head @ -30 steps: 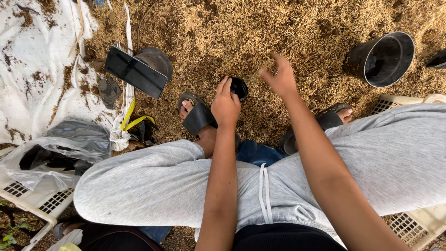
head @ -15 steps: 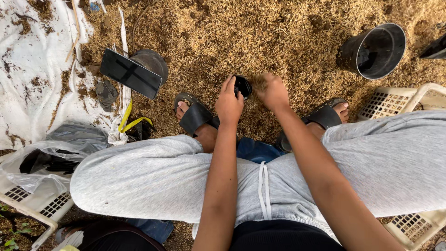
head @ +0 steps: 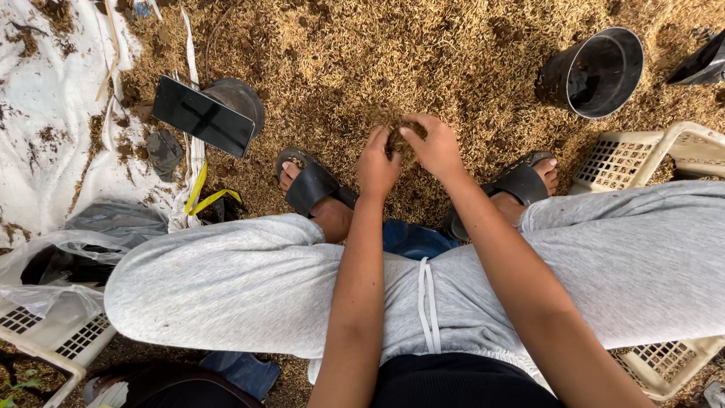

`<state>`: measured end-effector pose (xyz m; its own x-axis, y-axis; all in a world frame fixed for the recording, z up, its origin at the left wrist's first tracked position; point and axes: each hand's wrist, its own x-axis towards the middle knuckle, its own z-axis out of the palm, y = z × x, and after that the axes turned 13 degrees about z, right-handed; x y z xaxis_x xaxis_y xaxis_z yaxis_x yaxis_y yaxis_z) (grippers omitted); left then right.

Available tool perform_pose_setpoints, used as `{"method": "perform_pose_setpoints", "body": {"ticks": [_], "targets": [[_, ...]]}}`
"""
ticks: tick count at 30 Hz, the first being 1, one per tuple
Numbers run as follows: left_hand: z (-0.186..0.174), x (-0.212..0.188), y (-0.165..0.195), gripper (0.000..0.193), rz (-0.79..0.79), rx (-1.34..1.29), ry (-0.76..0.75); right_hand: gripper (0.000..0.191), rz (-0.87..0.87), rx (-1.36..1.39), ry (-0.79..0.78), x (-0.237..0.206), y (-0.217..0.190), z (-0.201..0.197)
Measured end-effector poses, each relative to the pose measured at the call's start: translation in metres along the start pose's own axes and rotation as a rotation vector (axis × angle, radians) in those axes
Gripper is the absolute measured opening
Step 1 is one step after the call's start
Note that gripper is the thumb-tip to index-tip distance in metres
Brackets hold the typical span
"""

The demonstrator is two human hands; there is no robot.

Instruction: The person scoops loose substrate from a pile on the floor, places it into small black plastic bags, and packs it by hand. The filled bags are then placed into a white plastic crate. The person repeats this process multiple times.

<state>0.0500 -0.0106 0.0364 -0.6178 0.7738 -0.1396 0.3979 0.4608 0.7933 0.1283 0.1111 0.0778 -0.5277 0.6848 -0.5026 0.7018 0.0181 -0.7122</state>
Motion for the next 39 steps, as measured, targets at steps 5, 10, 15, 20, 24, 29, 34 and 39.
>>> {"method": "perform_pose_setpoints", "body": {"ticks": [5, 10, 15, 20, 24, 29, 34, 39], "targets": [[0.003, -0.002, -0.014, 0.060, 0.093, -0.068, 0.037, 0.021, -0.397, -0.177, 0.022, 0.001, 0.007, 0.009], [-0.002, -0.009, -0.011, 0.055, 0.091, -0.096, 0.054, 0.029, -0.261, -0.175, 0.283, 0.001, 0.014, 0.007], [-0.004, 0.002, -0.004, 0.048, -0.181, 0.075, 0.007, 0.027, -0.016, -0.255, -0.047, 0.001, 0.012, 0.005], [-0.005, 0.020, -0.019, 0.050, 0.117, 0.031, -0.121, 0.024, 0.111, -0.431, -0.146, -0.003, 0.009, 0.003], [0.005, 0.029, -0.024, 0.037, 0.062, 0.101, -0.160, 0.030, 0.191, -0.410, -0.152, 0.000, 0.017, -0.009], [0.007, 0.033, -0.020, 0.035, -0.187, 0.235, -0.211, 0.064, 0.054, -0.420, -0.018, 0.003, 0.023, -0.027], [0.007, 0.026, -0.008, 0.039, -0.296, 0.310, -0.140, 0.113, 0.305, -0.894, -0.318, -0.019, 0.026, -0.008], [0.009, 0.032, -0.009, 0.045, -0.440, 0.291, -0.229, 0.094, -0.055, -1.146, -0.064, -0.027, 0.048, 0.012]]}}
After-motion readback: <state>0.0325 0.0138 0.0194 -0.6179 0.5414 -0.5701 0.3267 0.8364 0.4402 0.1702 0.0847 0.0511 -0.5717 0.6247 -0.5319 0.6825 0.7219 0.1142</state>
